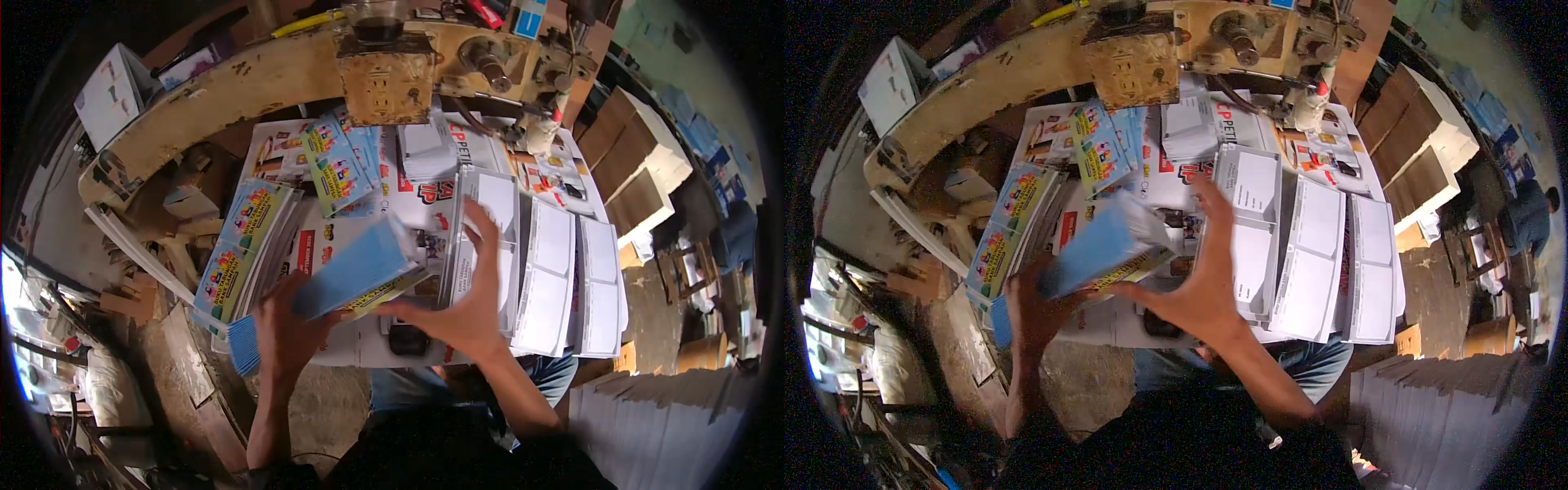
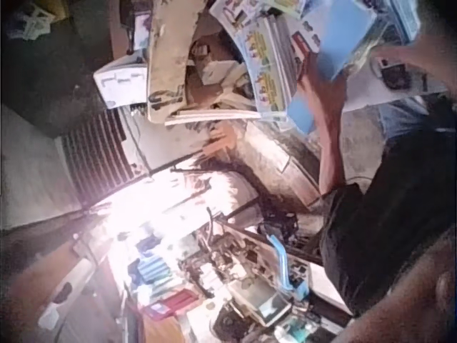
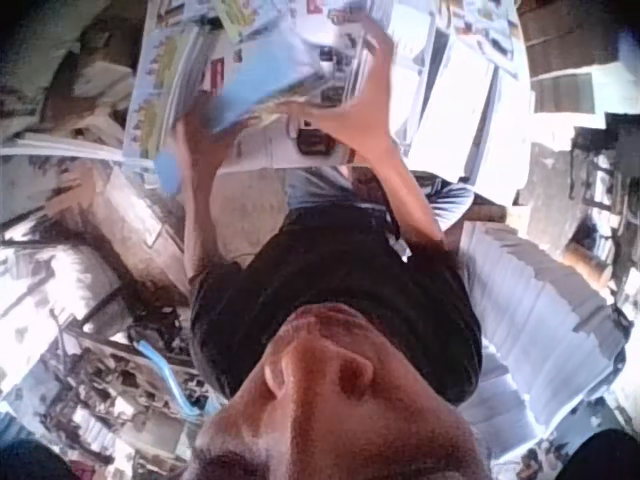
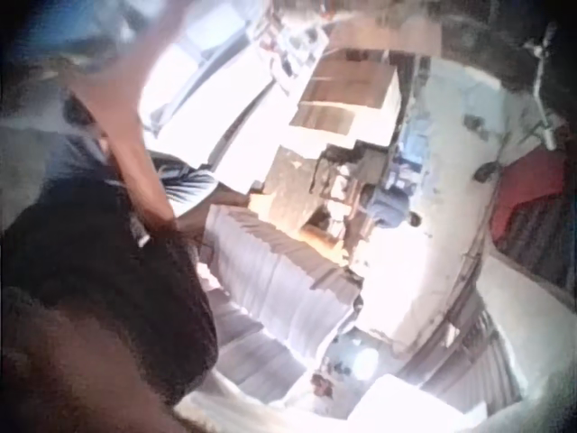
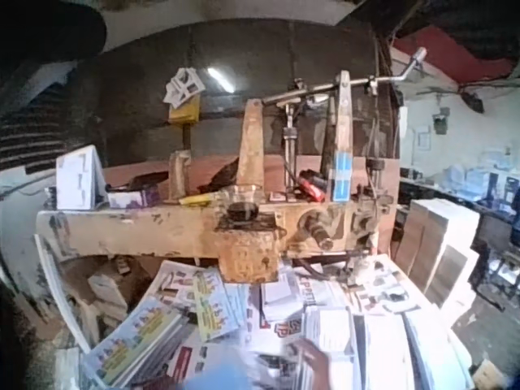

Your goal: The person organizes printed booklets by repeatedly picking up stacks, fanning and aligning the pages, folding them, and stacking them on the table by hand.

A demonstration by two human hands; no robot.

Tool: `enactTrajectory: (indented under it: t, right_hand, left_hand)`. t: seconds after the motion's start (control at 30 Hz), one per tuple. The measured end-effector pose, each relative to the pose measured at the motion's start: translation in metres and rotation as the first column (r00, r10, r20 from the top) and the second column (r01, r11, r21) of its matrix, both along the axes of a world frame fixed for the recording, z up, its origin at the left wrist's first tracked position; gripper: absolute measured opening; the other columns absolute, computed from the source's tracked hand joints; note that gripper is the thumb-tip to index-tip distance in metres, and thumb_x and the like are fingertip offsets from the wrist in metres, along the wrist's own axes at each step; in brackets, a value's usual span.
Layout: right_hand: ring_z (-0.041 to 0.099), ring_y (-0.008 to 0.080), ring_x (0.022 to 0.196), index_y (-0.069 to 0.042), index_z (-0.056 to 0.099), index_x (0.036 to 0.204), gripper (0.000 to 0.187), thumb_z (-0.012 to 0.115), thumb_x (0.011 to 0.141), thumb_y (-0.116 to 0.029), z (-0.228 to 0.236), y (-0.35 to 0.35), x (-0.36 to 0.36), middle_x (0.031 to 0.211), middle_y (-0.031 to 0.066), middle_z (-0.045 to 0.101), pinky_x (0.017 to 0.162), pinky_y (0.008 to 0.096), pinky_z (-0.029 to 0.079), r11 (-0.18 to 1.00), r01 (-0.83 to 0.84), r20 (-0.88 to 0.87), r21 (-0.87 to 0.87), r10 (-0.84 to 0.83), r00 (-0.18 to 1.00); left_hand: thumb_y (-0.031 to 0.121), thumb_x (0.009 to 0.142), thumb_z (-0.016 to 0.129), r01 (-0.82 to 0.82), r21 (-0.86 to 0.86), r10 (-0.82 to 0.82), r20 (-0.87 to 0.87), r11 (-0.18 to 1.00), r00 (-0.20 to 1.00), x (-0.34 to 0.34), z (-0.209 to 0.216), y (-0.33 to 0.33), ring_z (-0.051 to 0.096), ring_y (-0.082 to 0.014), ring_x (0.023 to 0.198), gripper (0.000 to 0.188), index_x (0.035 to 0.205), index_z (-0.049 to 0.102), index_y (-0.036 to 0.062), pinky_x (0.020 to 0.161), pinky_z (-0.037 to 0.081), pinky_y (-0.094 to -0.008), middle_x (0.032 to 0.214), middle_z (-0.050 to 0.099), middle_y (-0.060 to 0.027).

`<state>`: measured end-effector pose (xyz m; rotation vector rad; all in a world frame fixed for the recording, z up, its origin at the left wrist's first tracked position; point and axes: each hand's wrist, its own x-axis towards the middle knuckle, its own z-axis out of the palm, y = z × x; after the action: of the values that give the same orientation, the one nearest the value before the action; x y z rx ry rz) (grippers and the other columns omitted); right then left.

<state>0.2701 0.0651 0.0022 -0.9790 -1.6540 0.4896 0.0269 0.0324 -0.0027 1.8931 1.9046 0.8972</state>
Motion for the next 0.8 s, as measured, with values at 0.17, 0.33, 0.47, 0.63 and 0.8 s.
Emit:
enactTrajectory:
  t: [0.17,0.33,0.47,0.63,0.8]
  right_hand:
    - [0.041,0.0370,0.134,0.003,0.021,0.148,0.124,0.095,0.055,-0.033,0.005,-0.007,-0.026,0.146,0.0263,0.033,0.108,0.0464,0.039,0.939,-0.279,0.054,-0.199,0.295,0.954]
    - [0.058,0.0409,0.119,0.003,0.042,0.138,0.080,0.084,0.073,-0.015,-0.004,-0.004,-0.051,0.118,0.0286,0.061,0.091,0.0434,0.053,0.841,-0.395,0.108,-0.369,0.461,0.881]
    - [0.059,0.0403,0.113,0.001,0.052,0.128,0.064,0.082,0.075,-0.017,-0.102,-0.007,-0.048,0.114,0.0242,0.063,0.095,0.0479,0.048,0.879,-0.297,0.201,-0.374,0.390,0.899]
    - [0.059,0.0377,0.111,0.000,0.056,0.127,0.058,0.080,0.079,-0.023,-0.137,-0.011,-0.042,0.123,0.0176,0.060,0.098,0.0456,0.046,0.957,-0.289,0.525,0.002,0.245,0.815]
    - [0.055,0.0274,0.120,-0.004,0.047,0.138,0.054,0.057,0.098,-0.039,-0.166,-0.015,-0.028,0.133,0.0133,0.056,0.103,0.0444,0.046,0.459,-0.888,-0.765,-0.016,0.566,0.307]
  left_hand:
    - [0.030,0.053,0.098,-0.180,-0.028,0.173,0.448,0.983,0.877,-0.019,0.040,-0.027,0.069,-0.0302,0.097,0.085,0.116,0.059,-0.0107,0.080,0.057,-0.0369,0.111,0.066,-0.0241]
    - [0.047,0.077,0.077,0.143,-0.090,-0.036,0.715,0.986,0.698,-0.035,-0.023,-0.033,0.054,-0.0327,0.121,0.086,0.136,0.040,-0.0026,0.098,0.048,-0.0486,0.135,0.050,-0.0226]
    - [0.040,0.082,0.076,0.187,-0.026,-0.085,0.821,0.982,0.564,-0.010,-0.081,-0.038,0.053,-0.0327,0.124,0.079,0.137,0.041,-0.0030,0.102,0.047,-0.0491,0.137,0.051,-0.0206]
    - [0.029,0.068,0.091,0.016,0.099,-0.095,0.868,0.995,0.488,-0.023,-0.120,-0.046,0.056,-0.0293,0.121,0.085,0.134,0.049,-0.0051,0.102,0.046,-0.0456,0.128,0.059,-0.0185]
    - [0.031,0.058,0.095,0.049,0.467,-0.323,0.530,0.883,0.784,-0.029,-0.080,-0.083,0.045,-0.0309,0.132,0.131,0.153,0.012,-0.0004,0.106,0.044,-0.0446,0.144,0.041,-0.0244]
